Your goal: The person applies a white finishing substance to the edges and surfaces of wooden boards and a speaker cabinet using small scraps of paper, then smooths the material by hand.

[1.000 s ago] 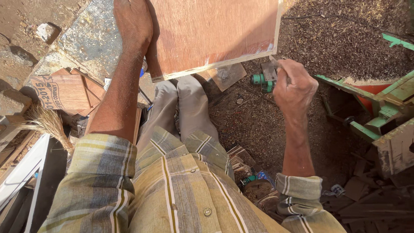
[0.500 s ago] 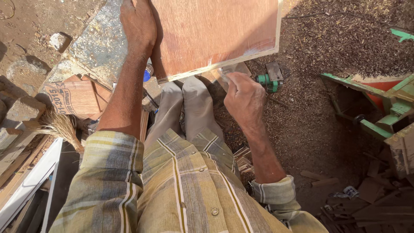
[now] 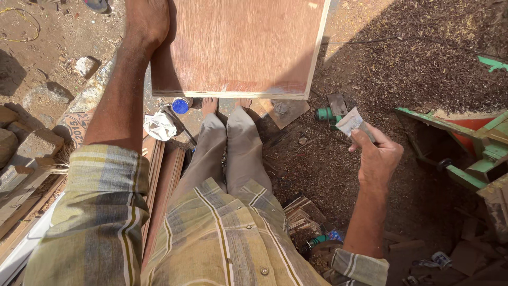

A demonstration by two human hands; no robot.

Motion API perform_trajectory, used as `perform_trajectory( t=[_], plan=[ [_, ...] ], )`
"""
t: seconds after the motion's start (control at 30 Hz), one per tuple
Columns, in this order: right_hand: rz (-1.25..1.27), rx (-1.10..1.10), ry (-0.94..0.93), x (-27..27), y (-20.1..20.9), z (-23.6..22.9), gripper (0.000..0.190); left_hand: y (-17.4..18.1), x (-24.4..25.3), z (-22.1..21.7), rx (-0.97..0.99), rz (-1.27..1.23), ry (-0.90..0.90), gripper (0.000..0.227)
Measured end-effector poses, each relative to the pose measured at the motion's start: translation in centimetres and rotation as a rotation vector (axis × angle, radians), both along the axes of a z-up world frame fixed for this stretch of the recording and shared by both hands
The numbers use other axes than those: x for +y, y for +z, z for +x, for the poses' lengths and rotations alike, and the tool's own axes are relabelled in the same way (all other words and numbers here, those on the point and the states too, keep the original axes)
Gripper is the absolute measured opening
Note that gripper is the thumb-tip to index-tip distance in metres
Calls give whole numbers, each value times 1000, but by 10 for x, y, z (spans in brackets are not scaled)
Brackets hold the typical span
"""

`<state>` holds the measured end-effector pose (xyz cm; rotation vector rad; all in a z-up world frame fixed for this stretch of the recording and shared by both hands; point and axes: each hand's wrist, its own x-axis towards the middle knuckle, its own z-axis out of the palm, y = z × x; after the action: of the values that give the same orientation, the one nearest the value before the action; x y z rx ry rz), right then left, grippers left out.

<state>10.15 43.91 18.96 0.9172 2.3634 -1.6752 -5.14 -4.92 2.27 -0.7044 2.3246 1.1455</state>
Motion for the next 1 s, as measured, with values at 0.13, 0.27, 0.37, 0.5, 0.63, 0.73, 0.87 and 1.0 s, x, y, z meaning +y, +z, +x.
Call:
perform_trajectory(
  t=[0.13, 0.27, 0.37, 0.5, 0.63, 0.73, 0.87, 1.0],
  plan=[
    [-23, 193, 134, -2, -18, -39, 23, 12, 2, 34, 174, 45, -48, 78],
    [375, 462, 554, -13, -52, -105, 14, 9, 6, 46, 277, -26, -45, 85],
    [658, 856, 756, -33, -78, -159, 16, 5, 6, 35, 277, 16, -24, 87],
    [748, 969, 901, -46, -108, -187, 21, 0, 6, 43, 304, 85, -8, 89],
    [937, 1053, 1018, -42, -142, -189, 23, 3, 2, 39, 352, 19, -32, 88],
    [1009, 962, 1069, -20, -152, -180, 21, 11, 6, 41, 227, 74, 27, 90],
    [1139, 769, 1130, 3, -124, -187, 11, 26, 14, 33, 279, 67, 28, 90],
    [1049, 779, 982, -12, -84, -201, 15, 25, 15, 32, 278, 75, 72, 90]
  ],
)
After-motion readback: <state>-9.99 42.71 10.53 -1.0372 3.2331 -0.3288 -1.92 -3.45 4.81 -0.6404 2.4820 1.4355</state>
